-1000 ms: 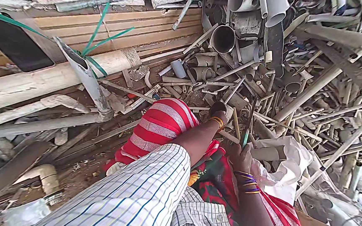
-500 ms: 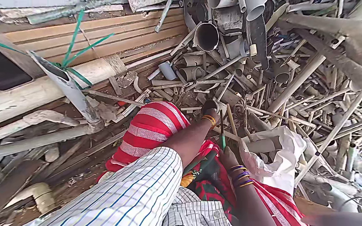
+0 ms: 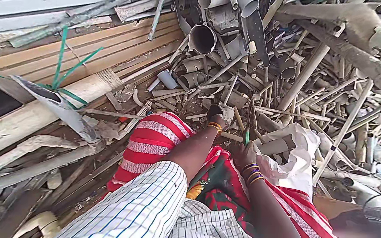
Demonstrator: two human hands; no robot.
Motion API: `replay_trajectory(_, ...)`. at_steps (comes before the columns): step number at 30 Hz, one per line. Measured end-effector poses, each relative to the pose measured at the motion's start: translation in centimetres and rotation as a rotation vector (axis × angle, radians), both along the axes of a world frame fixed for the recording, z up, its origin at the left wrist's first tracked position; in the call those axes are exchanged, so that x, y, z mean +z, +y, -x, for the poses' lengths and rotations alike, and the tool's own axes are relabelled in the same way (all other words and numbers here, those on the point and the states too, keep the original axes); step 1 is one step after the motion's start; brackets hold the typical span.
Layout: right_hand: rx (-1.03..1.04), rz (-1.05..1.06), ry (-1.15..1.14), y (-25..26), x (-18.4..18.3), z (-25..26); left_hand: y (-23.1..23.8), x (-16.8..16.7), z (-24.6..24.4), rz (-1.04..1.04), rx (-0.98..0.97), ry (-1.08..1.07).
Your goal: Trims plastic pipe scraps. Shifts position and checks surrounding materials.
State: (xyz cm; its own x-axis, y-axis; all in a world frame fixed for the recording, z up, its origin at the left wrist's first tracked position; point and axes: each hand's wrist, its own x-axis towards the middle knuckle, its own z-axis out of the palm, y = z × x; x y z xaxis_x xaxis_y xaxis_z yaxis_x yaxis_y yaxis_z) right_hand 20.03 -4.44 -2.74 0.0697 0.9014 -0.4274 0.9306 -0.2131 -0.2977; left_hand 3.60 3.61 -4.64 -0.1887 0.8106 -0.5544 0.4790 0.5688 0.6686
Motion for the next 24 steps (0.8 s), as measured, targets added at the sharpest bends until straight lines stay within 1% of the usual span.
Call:
replay_trajectory(1, 0.008, -0.061, 0.039, -0.2, 0.2, 0.0, 0.2, -0.4, 0.1, -0.009, -0.004, 0.007)
replay_trajectory(2, 0.045, -0.029, 0.043, -0.6, 0.1, 0.1, 0.2, -0.9, 0.3, -0.008, -0.004, 0.027)
replay_trajectory(3, 0.095, 0.105, 0.01, -0.9, -0.2, 0.2, 0.2, -1.2, 0.5, -0.001, -0.001, 0.05)
replay_trajectory(4, 0.125, 0.282, -0.019, -0.9, -0.4, 0.2, 0.2, -1.3, 0.3, 0.009, -0.002, 0.079)
replay_trajectory(5, 0.131, 0.427, -0.025, -0.8, -0.7, -0.2, 0.4, -1.4, -0.2, 0.017, -0.013, 0.103)
replay_trajectory(6, 0.153, 0.5, -0.032, -0.6, -0.8, -0.4, 0.4, -1.2, -0.6, 0.021, -0.029, 0.13)
replay_trajectory(8, 0.188, 0.471, 0.016, -0.1, -0.4, -0.9, 0.6, -1.6, -0.8, -0.015, -0.05, 0.207)
replay_trajectory(11, 0.211, 0.351, 0.145, -0.1, 0.4, -2.2, 0.9, -3.5, -0.3, -0.081, -0.076, 0.274)
replay_trajectory(13, 0.296, 0.311, 0.146, -0.3, 1.0, -2.7, 1.2, -4.5, 0.1, -0.087, -0.067, 0.294)
replay_trajectory(15, 0.365, 0.296, 0.149, -0.5, 1.5, -2.8, 1.7, -5.7, 0.5, -0.08, -0.051, 0.326)
replay_trajectory(17, 0.368, 0.298, 0.181, -0.8, 1.6, -2.8, 2.3, -7.1, 1.0, -0.068, -0.041, 0.351)
replay_trajectory(19, 0.355, 0.303, 0.209, -0.9, 1.3, -2.7, 2.5, -7.7, 1.1, -0.077, -0.015, 0.349)
replay_trajectory(21, 0.34, 0.319, 0.221, -1.0, 1.4, -2.8, 2.1, -7.7, 1.1, -0.104, 0.023, 0.304)
replay_trajectory(22, 0.346, 0.318, 0.219, -1.0, 1.4, -2.9, 1.7, -7.0, 1.1, -0.102, 0.006, 0.268)
replay_trajectory(24, 0.358, 0.315, 0.208, -0.9, 1.2, -2.9, 1.3, -6.5, 1.0, -0.089, -0.026, 0.276)
